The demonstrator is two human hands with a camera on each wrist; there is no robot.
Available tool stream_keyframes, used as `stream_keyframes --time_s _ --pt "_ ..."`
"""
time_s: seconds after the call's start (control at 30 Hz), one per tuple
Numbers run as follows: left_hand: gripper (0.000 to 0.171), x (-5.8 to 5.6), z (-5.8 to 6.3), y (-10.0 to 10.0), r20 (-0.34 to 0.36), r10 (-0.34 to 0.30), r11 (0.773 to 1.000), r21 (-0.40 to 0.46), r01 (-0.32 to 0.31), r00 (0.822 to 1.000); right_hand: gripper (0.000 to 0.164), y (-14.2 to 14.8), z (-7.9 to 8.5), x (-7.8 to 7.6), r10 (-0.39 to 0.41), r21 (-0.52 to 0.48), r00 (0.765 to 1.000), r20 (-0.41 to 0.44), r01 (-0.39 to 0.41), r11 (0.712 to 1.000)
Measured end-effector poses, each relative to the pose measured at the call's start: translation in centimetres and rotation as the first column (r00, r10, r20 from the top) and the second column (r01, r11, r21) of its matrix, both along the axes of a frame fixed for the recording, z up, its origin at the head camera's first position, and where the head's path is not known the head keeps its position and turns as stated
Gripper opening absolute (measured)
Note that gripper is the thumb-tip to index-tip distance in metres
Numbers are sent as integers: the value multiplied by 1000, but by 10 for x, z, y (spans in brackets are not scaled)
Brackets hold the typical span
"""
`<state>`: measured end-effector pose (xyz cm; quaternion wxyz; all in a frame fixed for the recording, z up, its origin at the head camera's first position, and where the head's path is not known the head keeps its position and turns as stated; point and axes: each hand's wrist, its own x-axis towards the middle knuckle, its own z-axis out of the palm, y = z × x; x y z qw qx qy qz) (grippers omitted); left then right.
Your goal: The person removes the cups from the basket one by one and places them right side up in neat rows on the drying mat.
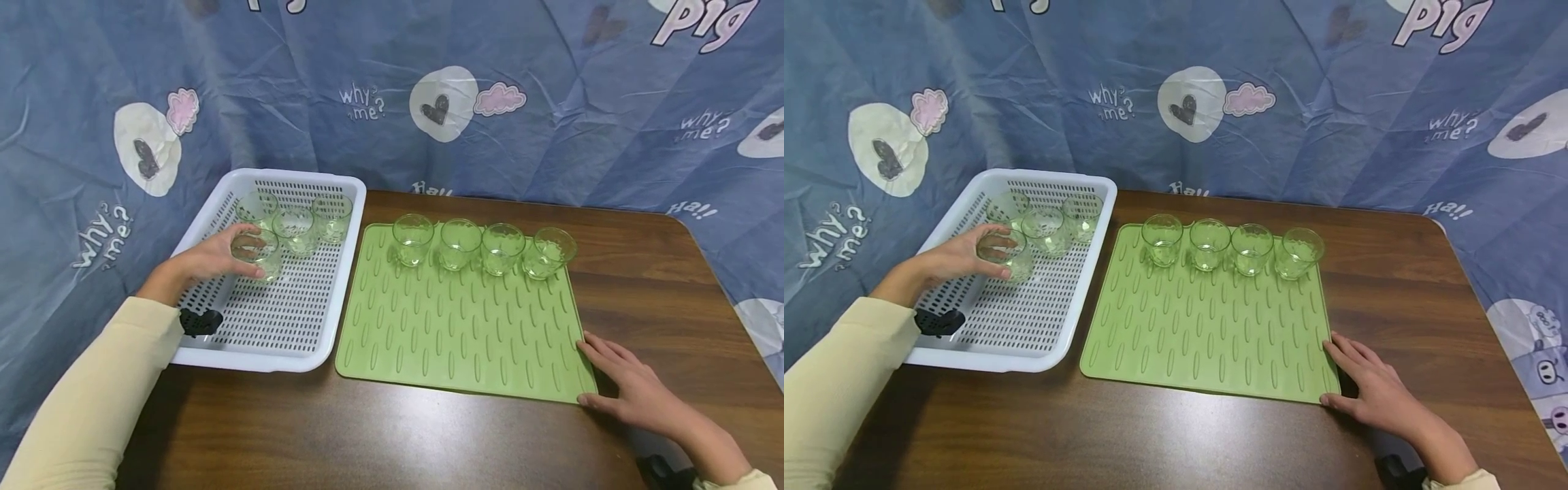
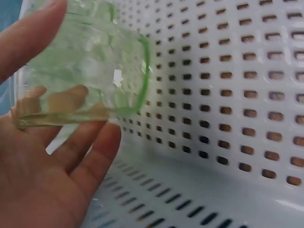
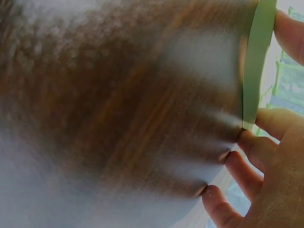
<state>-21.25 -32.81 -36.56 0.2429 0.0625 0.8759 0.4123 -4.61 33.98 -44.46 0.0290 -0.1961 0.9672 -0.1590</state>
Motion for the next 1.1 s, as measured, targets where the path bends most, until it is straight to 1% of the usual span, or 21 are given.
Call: stream_keyframes --time_s 0.1,0.17,0.33,0.5,0.63,0.7,0.8,0.87,0.9,1.03,1.1 --pt "99 3 6 0 -9 -11 999 -32 10 1000 93 0 -1 -1 5 -6 1000 -6 -5 1000" --pt "97 7 11 0 -24 -7 999 -39 6 1000 93 1 -1 -2 10 -10 1000 -10 -10 1000" --pt "96 13 26 -1 -74 23 998 -64 -28 997 93 3 -3 -2 16 -1 1000 -10 -16 1000" --pt "94 15 39 -3 -118 36 996 -77 -46 992 93 2 -1 -2 9 3 1000 8 -9 1000" --pt "96 17 55 0 -167 45 991 -114 -65 985 93 2 -1 -2 7 -3 1000 15 -7 1000" --pt "96 19 66 7 -211 39 984 -160 -74 977 93 3 -1 -1 6 -7 1000 12 -6 1000" --pt "97 22 83 21 -284 24 969 -231 -93 958 93 4 -1 0 8 -12 1000 -1 -8 1000" --pt "98 24 93 33 -317 11 966 -242 -92 948 94 4 -1 0 10 -15 1000 -5 -10 1000" --pt "98 25 98 40 -328 9 969 -232 -90 945 93 4 -1 0 11 -16 1000 -7 -11 1000" --pt "94 26 112 61 -347 9 987 -149 -65 938 93 3 0 0 11 -9 1000 3 -11 1000" --pt "91 26 117 70 -361 11 989 -133 -63 932 93 3 0 -1 8 -9 1000 13 -8 1000"
